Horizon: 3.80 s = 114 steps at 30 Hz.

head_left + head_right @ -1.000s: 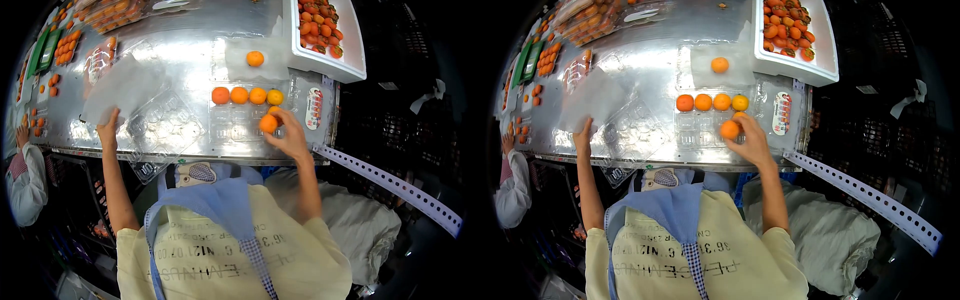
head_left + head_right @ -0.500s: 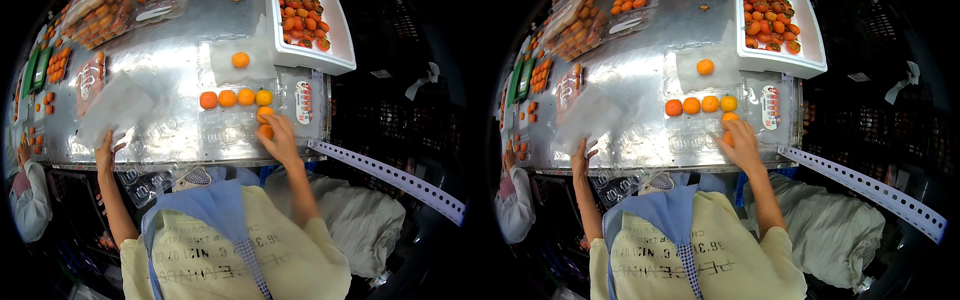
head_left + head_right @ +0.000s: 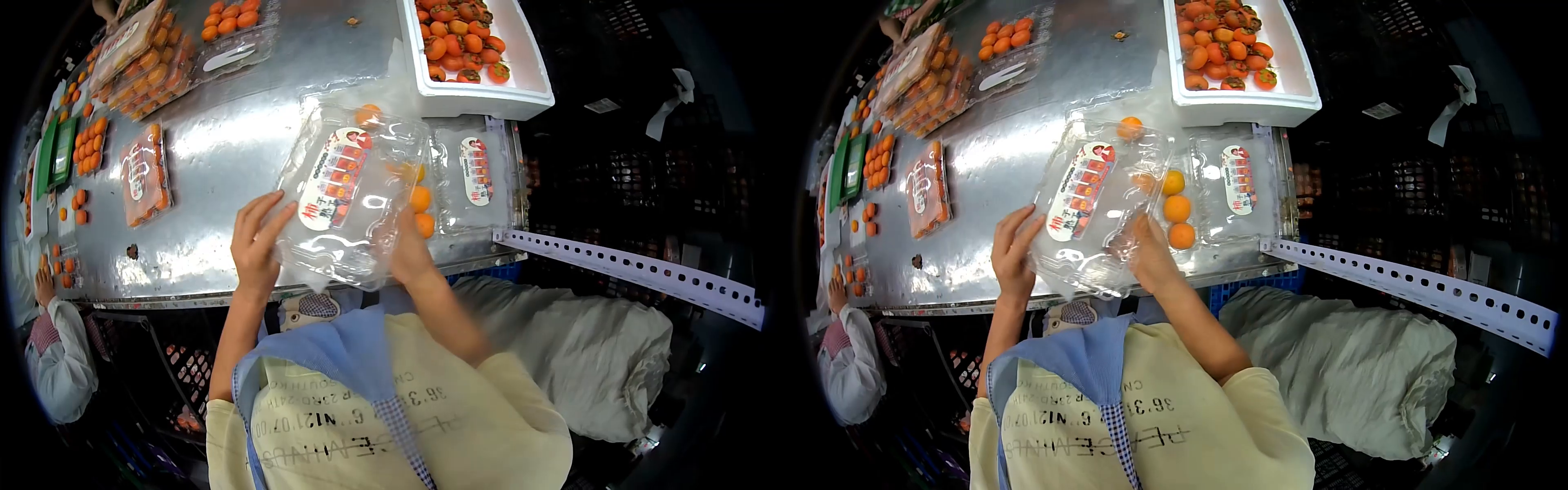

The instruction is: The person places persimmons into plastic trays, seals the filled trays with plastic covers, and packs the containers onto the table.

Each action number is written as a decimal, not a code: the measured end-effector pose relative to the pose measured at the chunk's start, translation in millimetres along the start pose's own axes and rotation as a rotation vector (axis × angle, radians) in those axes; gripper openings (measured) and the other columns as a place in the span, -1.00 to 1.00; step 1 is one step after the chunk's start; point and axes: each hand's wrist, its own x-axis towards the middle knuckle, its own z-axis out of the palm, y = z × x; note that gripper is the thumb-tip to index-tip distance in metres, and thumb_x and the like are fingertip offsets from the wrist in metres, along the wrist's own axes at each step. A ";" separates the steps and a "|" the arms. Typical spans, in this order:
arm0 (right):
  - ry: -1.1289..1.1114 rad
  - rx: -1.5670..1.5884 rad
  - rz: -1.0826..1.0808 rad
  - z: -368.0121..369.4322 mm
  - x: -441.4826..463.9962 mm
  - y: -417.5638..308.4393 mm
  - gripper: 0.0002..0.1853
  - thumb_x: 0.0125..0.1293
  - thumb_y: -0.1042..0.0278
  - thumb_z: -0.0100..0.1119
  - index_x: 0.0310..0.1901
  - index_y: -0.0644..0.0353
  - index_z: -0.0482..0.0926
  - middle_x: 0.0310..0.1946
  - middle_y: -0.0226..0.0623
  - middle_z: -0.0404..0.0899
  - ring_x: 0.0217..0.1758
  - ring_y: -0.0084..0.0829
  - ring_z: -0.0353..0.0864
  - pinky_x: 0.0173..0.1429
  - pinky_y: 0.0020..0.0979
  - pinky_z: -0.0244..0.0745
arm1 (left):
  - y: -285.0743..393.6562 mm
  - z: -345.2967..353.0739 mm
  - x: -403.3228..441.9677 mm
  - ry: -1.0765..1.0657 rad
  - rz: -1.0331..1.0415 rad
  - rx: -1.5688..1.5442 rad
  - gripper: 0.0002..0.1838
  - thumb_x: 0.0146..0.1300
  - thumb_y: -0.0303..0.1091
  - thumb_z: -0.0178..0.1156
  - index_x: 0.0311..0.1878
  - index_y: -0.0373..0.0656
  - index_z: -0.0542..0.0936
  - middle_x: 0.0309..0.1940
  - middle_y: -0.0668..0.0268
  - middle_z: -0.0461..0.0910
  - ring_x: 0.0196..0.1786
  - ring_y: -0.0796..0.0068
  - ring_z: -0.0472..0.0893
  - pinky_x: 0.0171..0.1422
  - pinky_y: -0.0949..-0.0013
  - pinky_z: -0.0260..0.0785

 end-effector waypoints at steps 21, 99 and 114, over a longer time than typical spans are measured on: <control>0.323 -0.442 -0.344 -65.6 -47.2 -141.6 -0.56 0.20 0.43 0.09 0.12 0.37 0.35 -0.03 -0.19 0.52 -0.03 -0.37 0.57 0.09 -0.35 0.47 | 57.8 19.3 42.6 -0.605 0.026 -0.594 -0.12 -0.10 -0.15 0.33 0.38 0.04 0.22 0.43 0.16 0.00 0.44 -0.02 -0.08 0.42 0.01 -0.01; -0.367 -1.902 -0.320 183.6 169.3 182.3 -0.80 0.32 0.47 0.05 -0.08 0.34 0.54 -0.26 -0.30 0.59 -0.26 -0.55 0.55 -0.12 -0.54 0.46 | -237.1 -275.9 -553.3 1.093 -1.950 -0.958 -0.19 -0.24 -0.17 0.50 0.13 -0.28 0.39 -0.08 0.18 0.52 -0.02 0.33 0.52 0.00 0.34 0.41; -0.345 -1.789 -0.288 161.4 158.1 177.8 -0.82 0.26 0.50 0.07 -0.14 0.31 0.57 -0.35 -0.28 0.61 -0.35 -0.51 0.59 -0.21 -0.52 0.46 | -98.9 -389.9 -480.6 1.565 -1.274 -0.892 -0.55 -0.01 -0.50 0.18 0.04 -0.34 0.50 -0.14 0.10 0.59 -0.16 0.27 0.63 0.10 0.28 0.44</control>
